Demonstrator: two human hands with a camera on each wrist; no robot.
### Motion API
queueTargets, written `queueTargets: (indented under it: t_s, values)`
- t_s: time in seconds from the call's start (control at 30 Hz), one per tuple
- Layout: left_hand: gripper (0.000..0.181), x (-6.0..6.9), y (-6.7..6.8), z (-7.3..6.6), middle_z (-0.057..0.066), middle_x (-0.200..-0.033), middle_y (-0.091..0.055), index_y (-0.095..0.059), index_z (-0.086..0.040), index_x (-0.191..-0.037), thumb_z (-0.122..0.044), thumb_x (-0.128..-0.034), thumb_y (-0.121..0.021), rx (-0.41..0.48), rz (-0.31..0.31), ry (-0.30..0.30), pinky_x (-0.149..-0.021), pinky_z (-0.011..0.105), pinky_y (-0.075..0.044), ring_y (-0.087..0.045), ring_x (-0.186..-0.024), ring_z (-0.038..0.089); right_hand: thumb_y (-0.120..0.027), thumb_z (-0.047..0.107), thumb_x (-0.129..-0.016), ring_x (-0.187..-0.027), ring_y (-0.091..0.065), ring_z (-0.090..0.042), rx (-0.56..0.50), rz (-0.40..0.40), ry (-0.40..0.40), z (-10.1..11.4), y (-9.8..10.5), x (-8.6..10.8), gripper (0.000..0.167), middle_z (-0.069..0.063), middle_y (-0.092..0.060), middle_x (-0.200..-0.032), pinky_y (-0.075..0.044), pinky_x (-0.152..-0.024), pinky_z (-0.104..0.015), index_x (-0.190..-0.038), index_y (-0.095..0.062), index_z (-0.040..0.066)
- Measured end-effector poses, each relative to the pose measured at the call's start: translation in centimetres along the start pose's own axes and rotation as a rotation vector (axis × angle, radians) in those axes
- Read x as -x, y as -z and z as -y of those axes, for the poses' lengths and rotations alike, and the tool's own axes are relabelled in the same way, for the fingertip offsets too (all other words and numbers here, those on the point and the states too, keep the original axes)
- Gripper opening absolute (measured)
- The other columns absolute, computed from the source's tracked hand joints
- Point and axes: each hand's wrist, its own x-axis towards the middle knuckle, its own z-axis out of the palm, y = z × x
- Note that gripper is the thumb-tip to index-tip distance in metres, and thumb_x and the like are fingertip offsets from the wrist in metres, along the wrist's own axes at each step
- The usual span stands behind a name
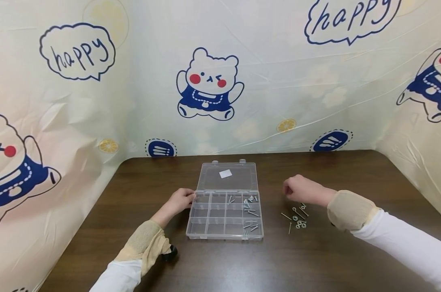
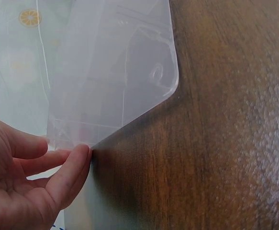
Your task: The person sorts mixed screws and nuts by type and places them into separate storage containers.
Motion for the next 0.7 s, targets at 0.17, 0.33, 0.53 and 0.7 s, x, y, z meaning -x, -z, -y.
queueTargets:
  t_s: [0.17,0.33,0.53,0.7]
  values:
    - [0.028,0.0,0.0,0.0,0.032,-0.111,-0.054,-0.05,0.02,-0.113,0.001,-0.0934,-0.041,0.018,-0.006,0.003,-0.081,0.038,-0.053,-0.055,-0.103,0.037,-0.063,-0.001,-0.074,-0.063,-0.05,-0.011,-0.065,-0.004,-0.036,-1.5,-0.3,0.3,0.006,0.001,-0.057,-0.07,-0.047,-0.057,-0.025,-0.077,-0.063,0.004]
    - [0.028,0.0,0.0,-0.1,0.032,-0.111,-0.054,-0.05,0.02,-0.112,0.001,-0.0933,-0.041,0.019,-0.004,-0.004,-0.081,0.038,-0.053,-0.055,-0.104,0.038,-0.064,0.0,-0.07,-0.06,-0.048,-0.01,-0.082,-0.021,-0.091,-2.6,-0.8,0.8,0.006,0.003,-0.056,-0.066,-0.044,-0.054,-0.024,-0.072,-0.061,0.005]
    - [0.029,0.1,0.0,-0.1,0.033,-0.11,-0.054,-0.049,0.021,-0.113,0.002,-0.0931,-0.04,0.022,-0.001,-0.01,-0.081,0.038,-0.053,-0.055,-0.103,0.039,-0.066,0.002,-0.069,-0.058,-0.047,-0.011,-0.078,-0.023,-0.14,-3.1,-1.3,1.5,0.007,0.003,-0.055,-0.064,-0.043,-0.052,-0.024,-0.069,-0.06,0.006]
    - [0.029,0.2,0.0,-0.2,0.033,-0.11,-0.054,-0.048,0.021,-0.114,0.002,-0.0932,-0.04,0.024,0.0,-0.009,-0.081,0.038,-0.053,-0.055,-0.102,0.039,-0.066,0.001,-0.064,-0.056,-0.046,-0.01,-0.087,-0.027,-0.154,-3.4,-1.7,1.8,0.01,0.004,-0.053,-0.062,-0.041,-0.049,-0.023,-0.066,-0.059,0.008]
